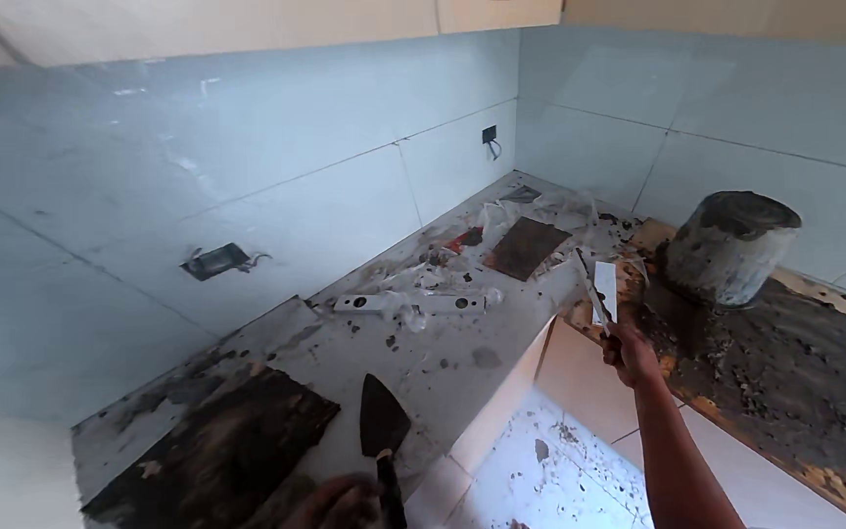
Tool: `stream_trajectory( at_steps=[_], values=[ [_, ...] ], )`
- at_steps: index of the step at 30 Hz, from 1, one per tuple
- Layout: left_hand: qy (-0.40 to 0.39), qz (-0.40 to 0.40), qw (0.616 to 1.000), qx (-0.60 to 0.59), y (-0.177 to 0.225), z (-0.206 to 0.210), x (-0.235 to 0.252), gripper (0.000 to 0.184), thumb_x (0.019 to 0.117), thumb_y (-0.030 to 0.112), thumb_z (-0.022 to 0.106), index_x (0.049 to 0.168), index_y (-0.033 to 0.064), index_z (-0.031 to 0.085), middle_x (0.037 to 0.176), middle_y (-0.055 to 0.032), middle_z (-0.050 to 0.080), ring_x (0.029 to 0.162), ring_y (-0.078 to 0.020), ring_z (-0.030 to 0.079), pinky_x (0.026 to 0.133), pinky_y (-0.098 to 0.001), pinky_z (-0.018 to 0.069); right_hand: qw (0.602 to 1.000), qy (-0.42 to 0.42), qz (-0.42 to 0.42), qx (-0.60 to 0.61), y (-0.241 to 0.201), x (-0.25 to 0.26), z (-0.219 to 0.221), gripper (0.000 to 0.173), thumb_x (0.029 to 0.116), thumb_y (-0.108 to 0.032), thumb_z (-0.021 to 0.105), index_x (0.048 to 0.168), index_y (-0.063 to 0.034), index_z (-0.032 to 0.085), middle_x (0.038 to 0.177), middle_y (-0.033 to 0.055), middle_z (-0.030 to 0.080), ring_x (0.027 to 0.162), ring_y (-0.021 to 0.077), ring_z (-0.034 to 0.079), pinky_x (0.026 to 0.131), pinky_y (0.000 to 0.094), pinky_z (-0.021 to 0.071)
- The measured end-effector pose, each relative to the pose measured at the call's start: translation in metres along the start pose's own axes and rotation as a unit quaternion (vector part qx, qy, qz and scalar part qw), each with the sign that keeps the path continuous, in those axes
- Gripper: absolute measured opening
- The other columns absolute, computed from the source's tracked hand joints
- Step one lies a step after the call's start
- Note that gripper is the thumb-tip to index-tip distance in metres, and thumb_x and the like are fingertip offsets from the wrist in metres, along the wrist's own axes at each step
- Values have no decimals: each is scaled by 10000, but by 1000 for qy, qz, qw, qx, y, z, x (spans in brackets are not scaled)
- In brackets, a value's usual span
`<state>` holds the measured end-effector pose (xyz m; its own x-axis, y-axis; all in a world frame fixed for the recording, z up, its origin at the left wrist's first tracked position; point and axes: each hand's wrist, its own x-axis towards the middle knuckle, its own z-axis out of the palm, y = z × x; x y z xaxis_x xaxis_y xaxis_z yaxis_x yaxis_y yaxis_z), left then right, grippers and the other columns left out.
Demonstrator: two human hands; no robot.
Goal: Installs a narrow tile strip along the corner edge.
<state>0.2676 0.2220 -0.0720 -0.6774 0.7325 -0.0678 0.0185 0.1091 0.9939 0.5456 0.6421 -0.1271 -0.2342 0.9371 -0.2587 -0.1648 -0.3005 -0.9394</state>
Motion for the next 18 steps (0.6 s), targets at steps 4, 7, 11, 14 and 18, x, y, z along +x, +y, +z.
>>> stream_trajectory(
  at_steps=[4,7,11,14,18],
  values=[
    [-53,-100,994,7,30,68,33,229,1026,143,529,1171,31,667,962,-30,740,689,-96,680,588,-245,568,985,-167,-47,11,14,-60,24,250,980,-230,485,879,-72,651,675,-22,621,510,38,530,480,203,469],
    [-70,-126,990,-7,43,84,46,272,1056,178,551,1274,44,641,1048,-57,730,782,-141,705,634,-294,586,948,-307,-45,65,37,-102,50,282,899,-444,725,861,-166,754,713,-38,673,553,27,581,515,198,508],
    [-54,-109,992,-44,53,63,32,353,1039,234,604,1350,67,605,1126,-45,719,818,-119,708,618,-278,581,891,-449,-16,73,61,-159,96,278,914,-471,714,935,-207,796,747,-59,703,584,1,600,538,179,513],
    [-35,-104,991,-78,52,28,9,398,1029,245,619,1385,73,578,1139,-42,716,780,-104,703,577,-257,568,857,-515,14,28,73,-200,130,248,900,-449,736,939,-210,793,759,-73,699,606,-12,594,556,167,502],
    [31,-97,988,-118,42,-40,-36,293,1034,227,598,1281,73,632,1052,-40,717,782,-131,710,590,-284,587,814,-576,12,-65,92,-253,179,182,891,-389,746,917,-211,775,759,-102,683,619,-41,559,570,156,468]
  ],
)
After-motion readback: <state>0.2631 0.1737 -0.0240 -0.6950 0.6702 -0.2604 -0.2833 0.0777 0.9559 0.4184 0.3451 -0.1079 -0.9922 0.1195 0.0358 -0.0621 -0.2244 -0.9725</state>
